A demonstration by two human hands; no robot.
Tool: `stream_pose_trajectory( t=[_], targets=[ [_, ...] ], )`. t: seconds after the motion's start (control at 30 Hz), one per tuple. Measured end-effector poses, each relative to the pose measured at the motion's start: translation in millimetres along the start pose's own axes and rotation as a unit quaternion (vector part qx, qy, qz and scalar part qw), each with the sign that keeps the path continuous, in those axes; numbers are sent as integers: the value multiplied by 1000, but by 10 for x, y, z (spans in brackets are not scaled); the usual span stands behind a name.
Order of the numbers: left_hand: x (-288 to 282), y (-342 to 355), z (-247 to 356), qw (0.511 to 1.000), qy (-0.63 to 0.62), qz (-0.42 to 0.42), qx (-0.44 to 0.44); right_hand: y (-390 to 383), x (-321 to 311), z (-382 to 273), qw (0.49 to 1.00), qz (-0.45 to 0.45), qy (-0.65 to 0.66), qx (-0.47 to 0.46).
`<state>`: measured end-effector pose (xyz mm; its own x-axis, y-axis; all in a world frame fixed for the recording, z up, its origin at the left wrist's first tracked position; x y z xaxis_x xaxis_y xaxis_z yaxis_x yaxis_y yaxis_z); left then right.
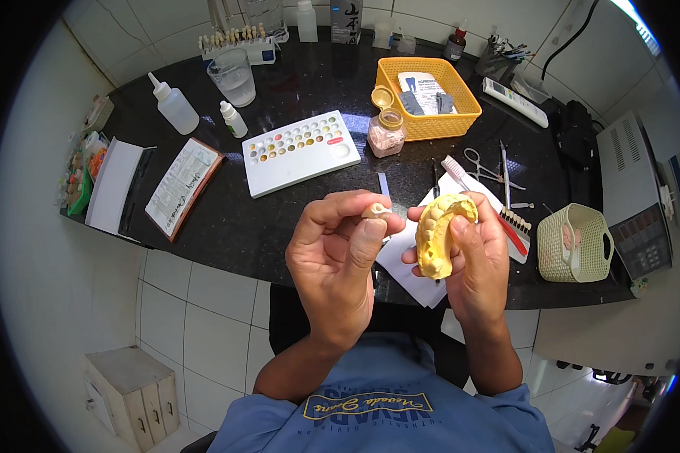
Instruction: Applying a pinkish stain or composite to a dental crown and fitting it into a yellow dental stone model on a lab bench.
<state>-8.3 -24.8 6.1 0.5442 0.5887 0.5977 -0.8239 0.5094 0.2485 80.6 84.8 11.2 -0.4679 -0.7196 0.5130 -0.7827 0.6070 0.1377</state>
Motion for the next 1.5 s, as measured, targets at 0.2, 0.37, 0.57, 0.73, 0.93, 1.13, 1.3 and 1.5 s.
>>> stream_pose_trajectory(
  t=[0.2,0.37,0.57,0.73,0.93,1.13,1.3,1.5],
  targets=[
    [-75,-121,-19,986,-46,19,-160,30,-52,-94,996,-16,-85,30],
    [-132,-229,-74,956,-72,17,-284,10,-85,-123,990,-59,-95,83],
    [-97,-272,-35,939,-68,-1,-336,-70,-98,-127,988,-92,-25,125],
    [-101,-298,27,931,-73,-3,-356,-122,-44,-162,988,-114,0,103],
    [-196,-332,-7,912,-95,-10,-400,-180,-20,-193,987,-149,-51,39],
    [-261,-363,-47,902,-135,-32,-409,-202,31,-214,978,-174,-117,-19],
    [-310,-373,-68,903,-142,-22,-404,-194,67,-235,966,-181,-181,-50],
    [-328,-380,-67,909,-118,-11,-400,-209,92,-229,952,-205,-220,-58]
  ],
)
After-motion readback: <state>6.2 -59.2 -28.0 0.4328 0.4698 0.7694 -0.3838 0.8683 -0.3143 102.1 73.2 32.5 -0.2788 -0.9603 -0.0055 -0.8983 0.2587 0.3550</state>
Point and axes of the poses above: each hand's wrist, its own y-axis towards the middle knuckle, its own x-axis out of the palm, z = x × y, the point moved 4 cm from there along y, towards the middle knuckle, and after that the axes turned 7 degrees about -x, right-handed, at the moved point
